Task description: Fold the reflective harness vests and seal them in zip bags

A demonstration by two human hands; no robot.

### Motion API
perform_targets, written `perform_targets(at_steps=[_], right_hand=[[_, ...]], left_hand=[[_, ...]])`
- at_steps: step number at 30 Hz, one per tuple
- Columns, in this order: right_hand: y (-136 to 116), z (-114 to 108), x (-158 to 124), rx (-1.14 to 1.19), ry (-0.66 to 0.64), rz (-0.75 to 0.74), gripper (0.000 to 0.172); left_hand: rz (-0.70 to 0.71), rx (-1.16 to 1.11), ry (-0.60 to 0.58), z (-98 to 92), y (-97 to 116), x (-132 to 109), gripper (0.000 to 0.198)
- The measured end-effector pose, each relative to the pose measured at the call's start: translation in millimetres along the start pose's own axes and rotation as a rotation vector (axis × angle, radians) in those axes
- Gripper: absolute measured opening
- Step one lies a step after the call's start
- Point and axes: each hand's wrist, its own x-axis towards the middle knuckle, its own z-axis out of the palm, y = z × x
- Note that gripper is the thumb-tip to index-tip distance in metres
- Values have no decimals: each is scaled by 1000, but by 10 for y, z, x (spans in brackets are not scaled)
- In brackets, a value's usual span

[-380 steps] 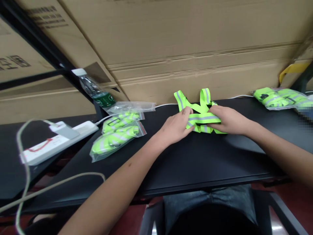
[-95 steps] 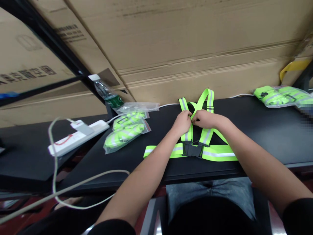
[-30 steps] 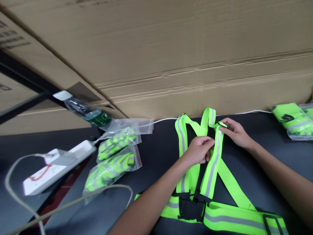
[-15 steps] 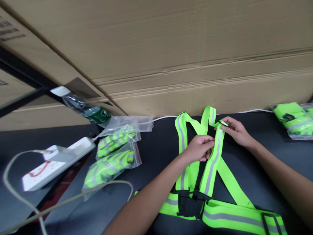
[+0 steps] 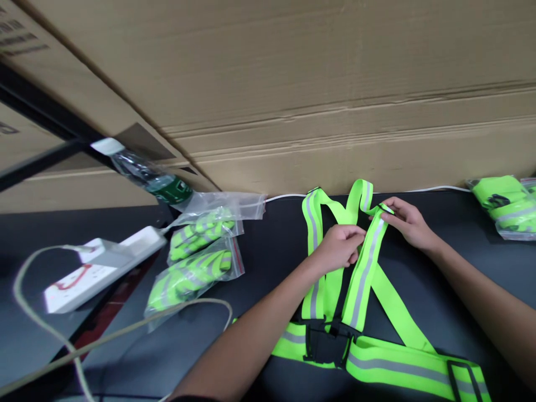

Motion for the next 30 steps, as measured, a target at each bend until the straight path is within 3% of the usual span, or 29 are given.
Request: perform_targets(at_steps=[4,8,11,16,19,22,25,30], right_hand=[[15,12,2,-57,-7,-11,30],[48,41,-10,-195,-4,-72,26],[34,58,-29,-359,-23,-134,21],[-14,68,-44,-430,-17,-174,19],[-5,80,-32,-372,3,-173,19],[3,122,-20,-287,61,-196,20],[-15,196,-23,-226,124,-233,25],[-65,284,-51,50,137,-146,32]], left_hand=[[195,513,315,-143,73,-89,17],[28,928,349,-201,92,-163,20],[3,1000,361,-165,60,-154,29],[8,1007,327,-95,57,-133,24],[44,1017,441,-64,106,-169,28],[200,902,500,-37,169,-169,28],[308,554,343,-19,198,-44,32],[208,-136,75,2,145,326,38]])
